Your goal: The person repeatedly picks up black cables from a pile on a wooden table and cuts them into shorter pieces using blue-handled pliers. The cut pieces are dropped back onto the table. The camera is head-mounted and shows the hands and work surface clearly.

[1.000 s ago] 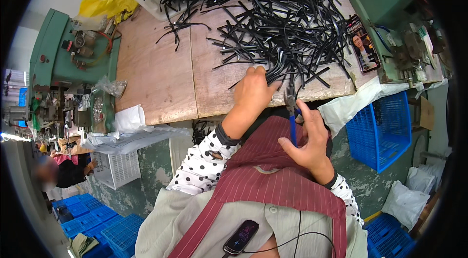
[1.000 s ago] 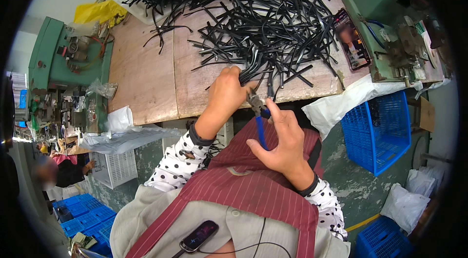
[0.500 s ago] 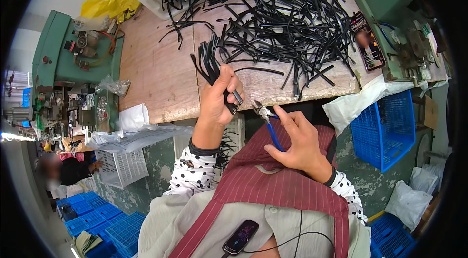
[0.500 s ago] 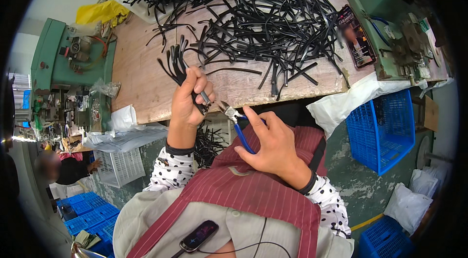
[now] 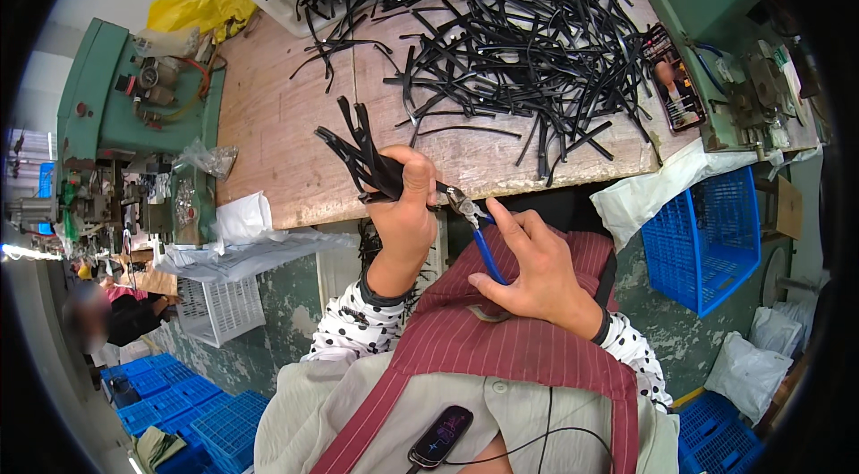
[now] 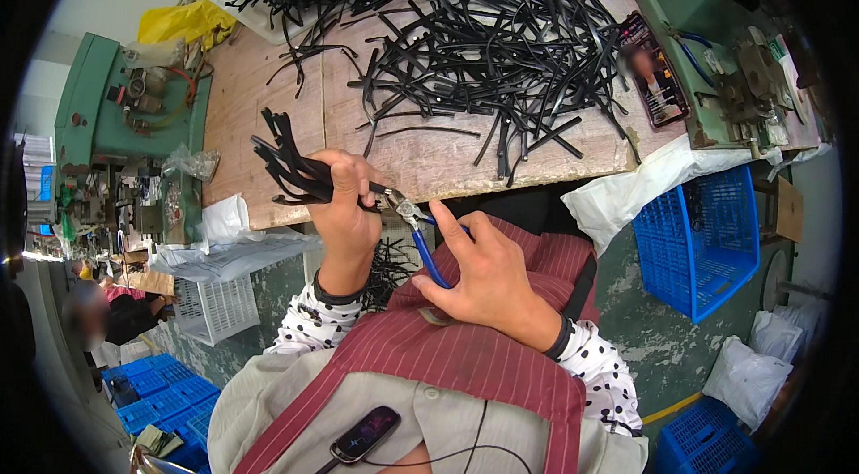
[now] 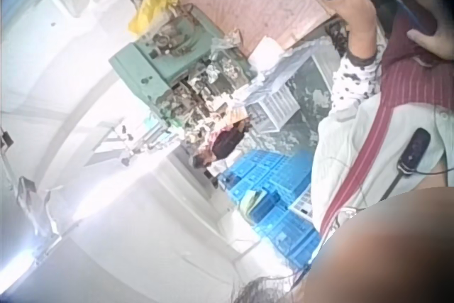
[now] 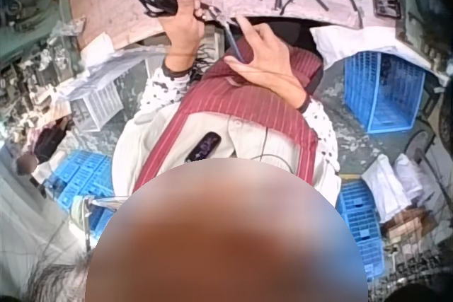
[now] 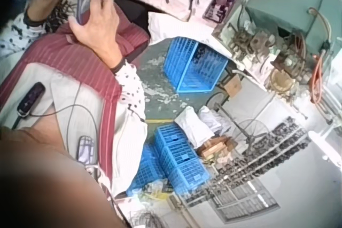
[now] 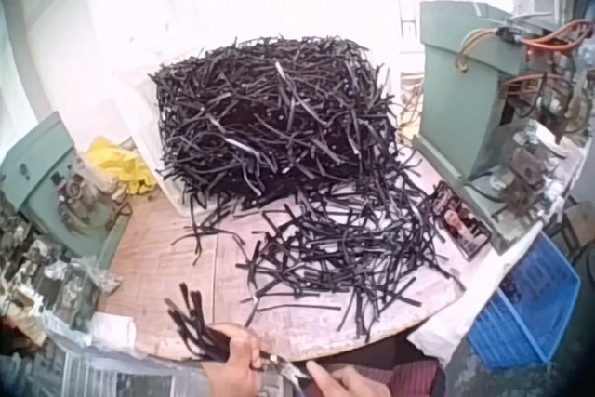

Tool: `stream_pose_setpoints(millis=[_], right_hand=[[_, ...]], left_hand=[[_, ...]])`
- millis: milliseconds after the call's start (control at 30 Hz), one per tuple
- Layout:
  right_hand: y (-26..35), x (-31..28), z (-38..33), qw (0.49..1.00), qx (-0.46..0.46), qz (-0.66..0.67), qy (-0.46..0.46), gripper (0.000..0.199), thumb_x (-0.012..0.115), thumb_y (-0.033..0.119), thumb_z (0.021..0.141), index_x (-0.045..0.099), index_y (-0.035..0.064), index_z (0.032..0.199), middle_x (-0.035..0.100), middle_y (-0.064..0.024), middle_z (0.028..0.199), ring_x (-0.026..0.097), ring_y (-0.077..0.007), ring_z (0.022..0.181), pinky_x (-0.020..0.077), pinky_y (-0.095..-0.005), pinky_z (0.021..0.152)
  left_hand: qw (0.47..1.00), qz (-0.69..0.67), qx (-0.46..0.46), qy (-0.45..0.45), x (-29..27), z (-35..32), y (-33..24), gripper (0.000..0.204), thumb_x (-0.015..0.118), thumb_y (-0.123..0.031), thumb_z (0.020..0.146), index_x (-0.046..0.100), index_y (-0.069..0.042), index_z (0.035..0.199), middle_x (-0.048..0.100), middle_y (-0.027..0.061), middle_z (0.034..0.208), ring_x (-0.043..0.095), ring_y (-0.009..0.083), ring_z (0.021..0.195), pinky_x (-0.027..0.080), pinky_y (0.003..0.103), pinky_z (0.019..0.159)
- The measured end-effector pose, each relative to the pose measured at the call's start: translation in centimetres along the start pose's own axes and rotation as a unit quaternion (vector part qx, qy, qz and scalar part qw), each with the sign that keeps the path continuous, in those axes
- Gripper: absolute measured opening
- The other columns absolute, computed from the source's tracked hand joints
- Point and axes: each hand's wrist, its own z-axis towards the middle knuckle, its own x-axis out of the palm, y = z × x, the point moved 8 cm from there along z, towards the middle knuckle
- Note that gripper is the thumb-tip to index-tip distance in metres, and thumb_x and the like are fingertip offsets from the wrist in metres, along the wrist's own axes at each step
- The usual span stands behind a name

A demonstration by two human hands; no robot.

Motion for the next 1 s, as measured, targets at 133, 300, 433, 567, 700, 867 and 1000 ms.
stream_pose_setpoints(millis=[133,300,433,567,700,867,1000], right_hand=[[-0.2,0.6,-0.1,1.0,-0.004,0.005,-0.009,0.095,0.088,0.029,0.065,0.047,0.0018,0.146,0.057,-0.0147,0.099,0.061,-0.0295,0.084,0.0525,-0.0385,0.074],[-0.3,0.2,0.1,0.999,-0.021,-0.024,-0.016,0.091,0.087,0.027,0.066,0.049,0.0047,0.145,0.056,-0.0142,0.099,0.06,-0.0292,0.083,0.0522,-0.0381,0.07],[1.0,-1.3,0.7,0.994,-0.052,-0.094,-0.029,0.084,0.085,0.024,0.066,0.053,0.0101,0.143,0.055,-0.0132,0.099,0.058,-0.0272,0.083,0.0512,-0.037,0.064],[1.1,-1.3,0.7,0.991,-0.056,-0.116,-0.02,0.082,0.084,0.023,0.066,0.055,0.0108,0.142,0.055,-0.0126,0.099,0.058,-0.0262,0.083,0.0511,-0.0367,0.063],[0.9,-1.1,0.5,0.991,-0.071,-0.111,-0.019,0.081,0.084,0.022,0.066,0.055,0.0103,0.141,0.055,-0.0123,0.096,0.059,-0.0266,0.08,0.0513,-0.0364,0.063],[-0.6,-0.3,0.2,0.998,-0.036,-0.046,-0.018,0.082,0.085,0.022,0.066,0.055,0.0087,0.141,0.055,-0.0117,0.092,0.06,-0.0277,0.075,0.0516,-0.0364,0.064],[-1.2,-0.4,-0.1,0.998,-0.003,-0.047,-0.036,0.085,0.086,0.025,0.064,0.055,0.0084,0.141,0.056,-0.0115,0.093,0.061,-0.0274,0.076,0.052,-0.0361,0.065]], left_hand=[[0.997,0.029,-0.064,-0.026,0.2,0.7,0.3,0.02,0.065,-0.024,0.1,0.053,-0.008,0.094,0.048,0.0003,0.07,0.043,0.0085,0.057,0.039,0.025,0.056],[0.969,-0.031,-0.234,0.076,0.2,2.4,2.6,0.022,0.061,-0.031,0.101,0.055,-0.011,0.096,0.044,-0.0043,0.066,0.037,0.0075,0.05,0.037,0.027,0.053],[0.934,-0.112,-0.291,0.175,1.0,2.2,3.3,0.024,0.06,-0.035,0.102,0.056,-0.011,0.097,0.042,-0.0054,0.063,0.035,0.0063,0.049,0.034,0.026,0.051],[0.925,-0.13,-0.283,0.218,1.5,2.0,3.2,0.025,0.059,-0.036,0.102,0.056,-0.011,0.097,0.04,-0.0058,0.061,0.033,0.0062,0.048,0.032,0.026,0.05],[0.925,-0.134,-0.282,0.216,1.3,1.7,3.4,0.025,0.059,-0.035,0.102,0.056,-0.011,0.097,0.04,-0.0057,0.061,0.033,0.0065,0.047,0.032,0.026,0.051],[0.978,-0.07,-0.177,0.081,-0.1,1.6,3.3,0.023,0.062,-0.032,0.101,0.057,-0.01,0.098,0.042,-0.0042,0.061,0.037,0.0084,0.051,0.037,0.028,0.055],[0.99,0.125,-0.058,0.015,-1.2,1.8,2.5,0.017,0.062,-0.016,0.101,0.063,-0.003,0.112,0.064,0.0024,0.08,0.057,0.0106,0.067,0.047,0.027,0.068]])
